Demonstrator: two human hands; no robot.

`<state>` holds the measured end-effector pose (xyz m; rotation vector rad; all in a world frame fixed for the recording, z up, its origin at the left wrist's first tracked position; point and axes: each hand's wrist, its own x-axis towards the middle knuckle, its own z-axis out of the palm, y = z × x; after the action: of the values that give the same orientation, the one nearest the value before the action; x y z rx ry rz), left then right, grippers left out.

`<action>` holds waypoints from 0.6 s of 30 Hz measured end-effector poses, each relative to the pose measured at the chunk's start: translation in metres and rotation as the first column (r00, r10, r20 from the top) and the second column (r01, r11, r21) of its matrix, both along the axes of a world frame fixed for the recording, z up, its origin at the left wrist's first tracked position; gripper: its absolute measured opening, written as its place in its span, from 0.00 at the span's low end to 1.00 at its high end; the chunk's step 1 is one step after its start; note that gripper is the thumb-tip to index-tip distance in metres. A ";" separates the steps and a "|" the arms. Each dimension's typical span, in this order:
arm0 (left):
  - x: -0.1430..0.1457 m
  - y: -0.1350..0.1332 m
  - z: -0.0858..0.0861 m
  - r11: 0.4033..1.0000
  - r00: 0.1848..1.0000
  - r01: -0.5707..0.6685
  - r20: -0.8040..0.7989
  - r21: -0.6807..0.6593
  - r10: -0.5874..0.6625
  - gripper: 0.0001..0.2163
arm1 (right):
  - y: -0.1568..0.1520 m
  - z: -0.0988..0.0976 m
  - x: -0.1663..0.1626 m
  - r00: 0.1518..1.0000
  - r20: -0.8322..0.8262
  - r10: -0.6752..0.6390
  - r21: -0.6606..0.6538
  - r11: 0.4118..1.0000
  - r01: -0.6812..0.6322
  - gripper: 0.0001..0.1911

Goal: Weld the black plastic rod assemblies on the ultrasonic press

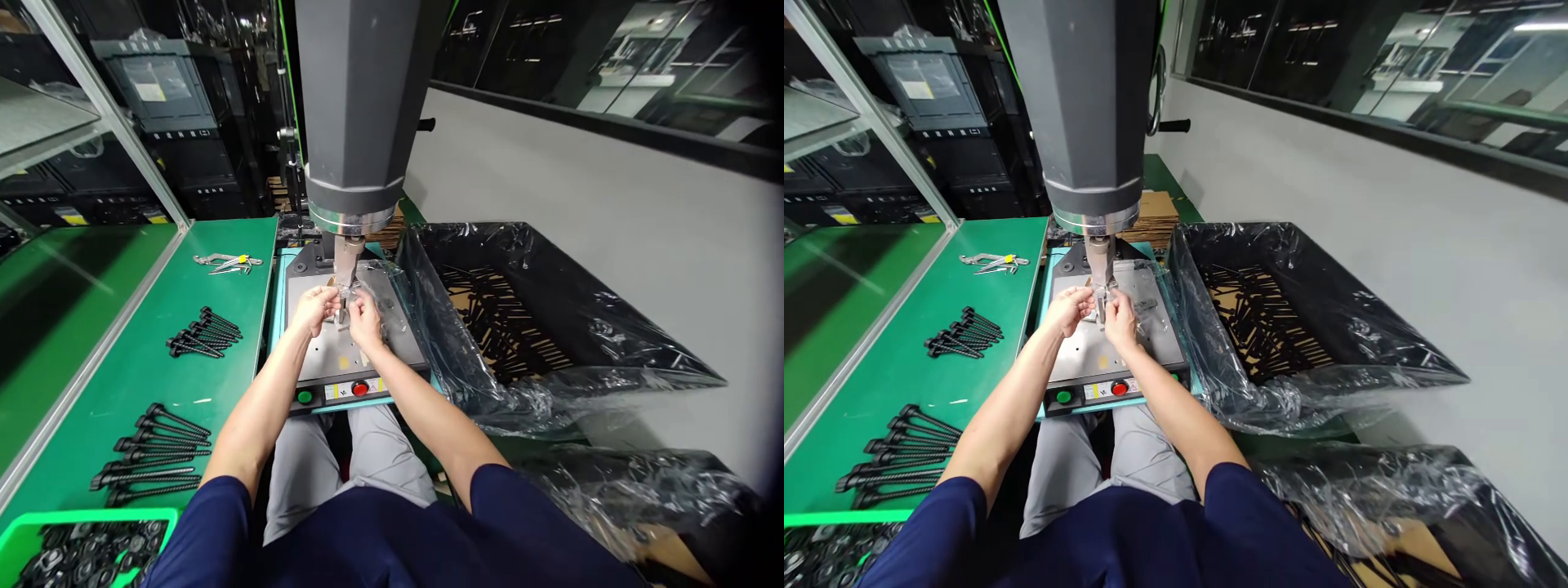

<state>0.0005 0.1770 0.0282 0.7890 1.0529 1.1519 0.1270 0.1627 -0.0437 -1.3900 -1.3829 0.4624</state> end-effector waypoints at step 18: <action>0.001 0.018 0.020 0.996 0.987 -0.063 0.151 0.060 0.054 0.07 | 0.067 0.039 0.028 0.962 0.133 0.238 0.102 0.962 -0.252 0.10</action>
<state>0.0017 0.1949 0.0483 0.7144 0.9233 1.2805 0.1547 0.2299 -0.0051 -1.1713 -1.6644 0.4558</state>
